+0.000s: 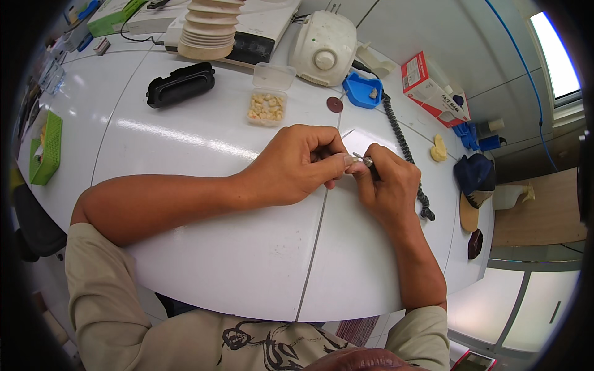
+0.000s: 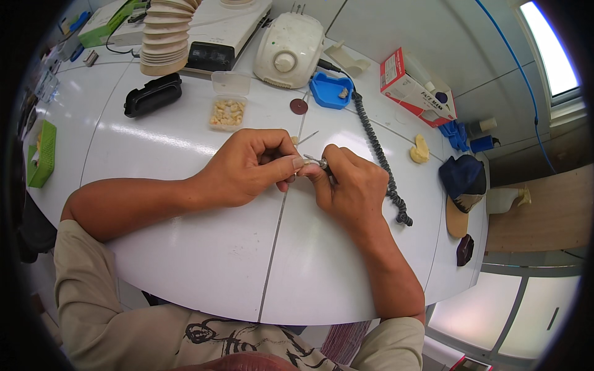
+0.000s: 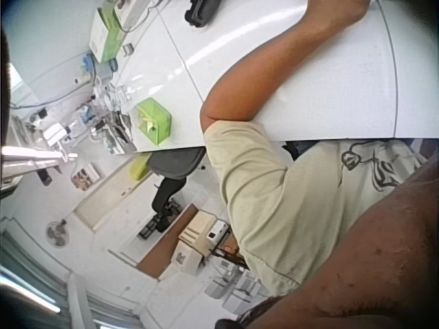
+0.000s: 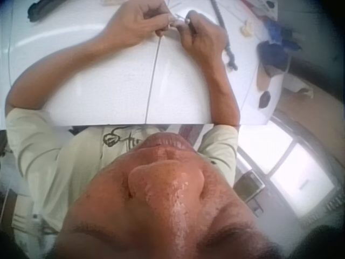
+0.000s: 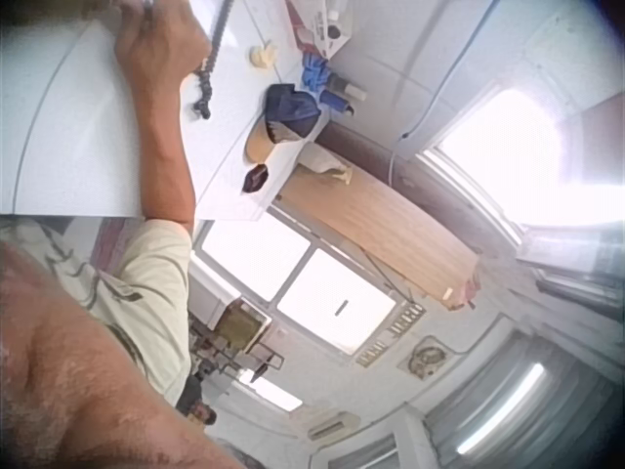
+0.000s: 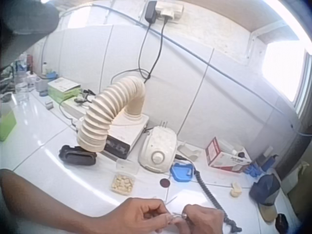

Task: The person uses a rotary tool to polish a dental crown, holding the crown between their fingers and moving the tool head across its surfaces.

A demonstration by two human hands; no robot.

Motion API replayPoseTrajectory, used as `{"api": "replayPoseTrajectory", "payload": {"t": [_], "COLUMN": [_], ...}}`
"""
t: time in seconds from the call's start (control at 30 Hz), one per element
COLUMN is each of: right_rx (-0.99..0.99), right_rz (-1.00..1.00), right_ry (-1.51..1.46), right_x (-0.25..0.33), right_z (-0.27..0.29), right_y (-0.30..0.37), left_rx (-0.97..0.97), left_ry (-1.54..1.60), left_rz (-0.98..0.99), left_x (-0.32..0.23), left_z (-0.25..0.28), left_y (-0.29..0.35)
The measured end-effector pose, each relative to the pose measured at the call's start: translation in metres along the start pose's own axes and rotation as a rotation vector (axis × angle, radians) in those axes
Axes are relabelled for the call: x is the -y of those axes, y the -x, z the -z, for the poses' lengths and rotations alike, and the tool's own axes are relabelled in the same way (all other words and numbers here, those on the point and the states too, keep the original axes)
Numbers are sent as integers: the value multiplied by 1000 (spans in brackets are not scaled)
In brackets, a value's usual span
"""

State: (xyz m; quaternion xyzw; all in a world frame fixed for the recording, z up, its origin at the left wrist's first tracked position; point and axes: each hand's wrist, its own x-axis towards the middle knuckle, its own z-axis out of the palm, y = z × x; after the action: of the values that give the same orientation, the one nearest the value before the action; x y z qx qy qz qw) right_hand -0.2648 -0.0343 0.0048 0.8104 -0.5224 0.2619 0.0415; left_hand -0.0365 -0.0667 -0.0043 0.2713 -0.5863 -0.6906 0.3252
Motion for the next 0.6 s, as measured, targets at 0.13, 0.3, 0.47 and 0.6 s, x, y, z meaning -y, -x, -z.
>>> {"api": "replayPoseTrajectory", "payload": {"t": [0.13, 0.3, 0.47, 0.6], "right_rx": [-29, -35, -35, -10], "right_rz": [20, 23, 19, 10], "right_ry": [-3, -11, -10, 8], "right_x": [-1, -1, -1, -1], "right_z": [-1, -1, -1, -1], "right_y": [0, 0, 0, 0], "left_rx": [-4, 3, 2, 4], "left_ry": [1, 11, 4, 13], "left_rz": [3, 5, -2, -14], "left_x": [0, -2, -2, 0], "left_z": [0, 0, 0, 0], "left_y": [0, 0, 0, 0]}}
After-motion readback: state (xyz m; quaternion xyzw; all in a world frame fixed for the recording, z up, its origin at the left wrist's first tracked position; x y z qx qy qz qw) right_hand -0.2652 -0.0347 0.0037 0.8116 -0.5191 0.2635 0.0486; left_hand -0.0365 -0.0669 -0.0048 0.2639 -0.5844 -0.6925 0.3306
